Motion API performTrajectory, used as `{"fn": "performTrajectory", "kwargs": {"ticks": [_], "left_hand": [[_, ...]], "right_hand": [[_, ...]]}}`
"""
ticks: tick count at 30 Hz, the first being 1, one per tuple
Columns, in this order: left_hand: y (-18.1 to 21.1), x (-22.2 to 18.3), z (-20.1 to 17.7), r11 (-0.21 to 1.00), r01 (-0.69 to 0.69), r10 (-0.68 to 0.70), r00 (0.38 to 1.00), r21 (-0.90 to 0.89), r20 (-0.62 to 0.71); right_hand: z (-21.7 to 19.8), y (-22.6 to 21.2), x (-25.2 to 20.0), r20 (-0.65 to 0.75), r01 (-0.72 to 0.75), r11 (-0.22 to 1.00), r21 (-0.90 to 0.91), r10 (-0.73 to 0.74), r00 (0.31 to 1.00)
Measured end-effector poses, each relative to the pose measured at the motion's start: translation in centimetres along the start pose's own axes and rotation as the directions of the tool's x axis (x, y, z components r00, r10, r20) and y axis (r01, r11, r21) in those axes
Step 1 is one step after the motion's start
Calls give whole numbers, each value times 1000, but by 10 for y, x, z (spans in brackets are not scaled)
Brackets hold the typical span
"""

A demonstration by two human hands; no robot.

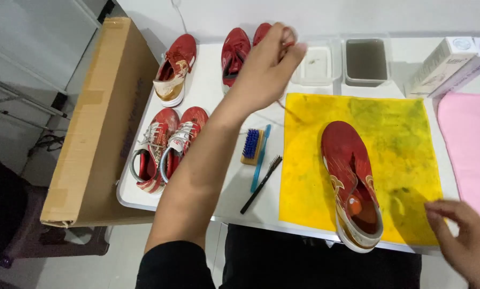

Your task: Preparing a shoe cleaning solution by pouring liquid into a container and mixing it with a brush.

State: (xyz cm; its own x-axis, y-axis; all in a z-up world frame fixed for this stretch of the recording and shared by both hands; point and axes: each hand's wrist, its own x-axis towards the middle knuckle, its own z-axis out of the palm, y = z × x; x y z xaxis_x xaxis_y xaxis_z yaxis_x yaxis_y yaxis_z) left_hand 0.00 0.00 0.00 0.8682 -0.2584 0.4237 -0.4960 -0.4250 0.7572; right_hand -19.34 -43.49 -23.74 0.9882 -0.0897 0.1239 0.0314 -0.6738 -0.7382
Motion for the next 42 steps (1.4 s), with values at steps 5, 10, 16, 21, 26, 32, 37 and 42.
{"fn": "performTrajectory", "kwargs": {"ticks": [5, 10, 16, 21, 26, 32, 37, 42], "left_hand": [[-48, -15, -2, 983, 157, -156, 988, 95, -18], [-114, -37, 10, 854, 169, -168, 985, 492, -47], [-100, -119, 35, 660, 277, -403, 915, 698, 17], [-63, -207, 88, 727, 178, -204, 978, 664, -39], [-75, -248, 111, 711, 254, -277, 958, 655, -71], [-86, -248, 129, 796, 198, -205, 977, 572, -53], [-75, -237, 134, 812, 31, 76, 985, 583, -158], [-80, -243, 145, 837, 17, -121, 980, 548, 155]], "right_hand": [[25, 32, -38, -60, -176, 984, -31, 174, 983], [33, 30, -35, -69, -146, 988, -42, 143, 987], [35, 21, -37, -69, -63, 976, -209, 50, 996], [31, 22, -24, -32, -49, 967, -248, 43, 999], [22, 31, 30, -100, 52, 948, -313, -88, 991], [42, 28, 52, -153, 39, 924, -380, -105, 983], [48, 16, 51, -209, -28, 962, -272, -31, 977], [43, -10, 59, -147, -55, 969, -241, 19, 989]]}}
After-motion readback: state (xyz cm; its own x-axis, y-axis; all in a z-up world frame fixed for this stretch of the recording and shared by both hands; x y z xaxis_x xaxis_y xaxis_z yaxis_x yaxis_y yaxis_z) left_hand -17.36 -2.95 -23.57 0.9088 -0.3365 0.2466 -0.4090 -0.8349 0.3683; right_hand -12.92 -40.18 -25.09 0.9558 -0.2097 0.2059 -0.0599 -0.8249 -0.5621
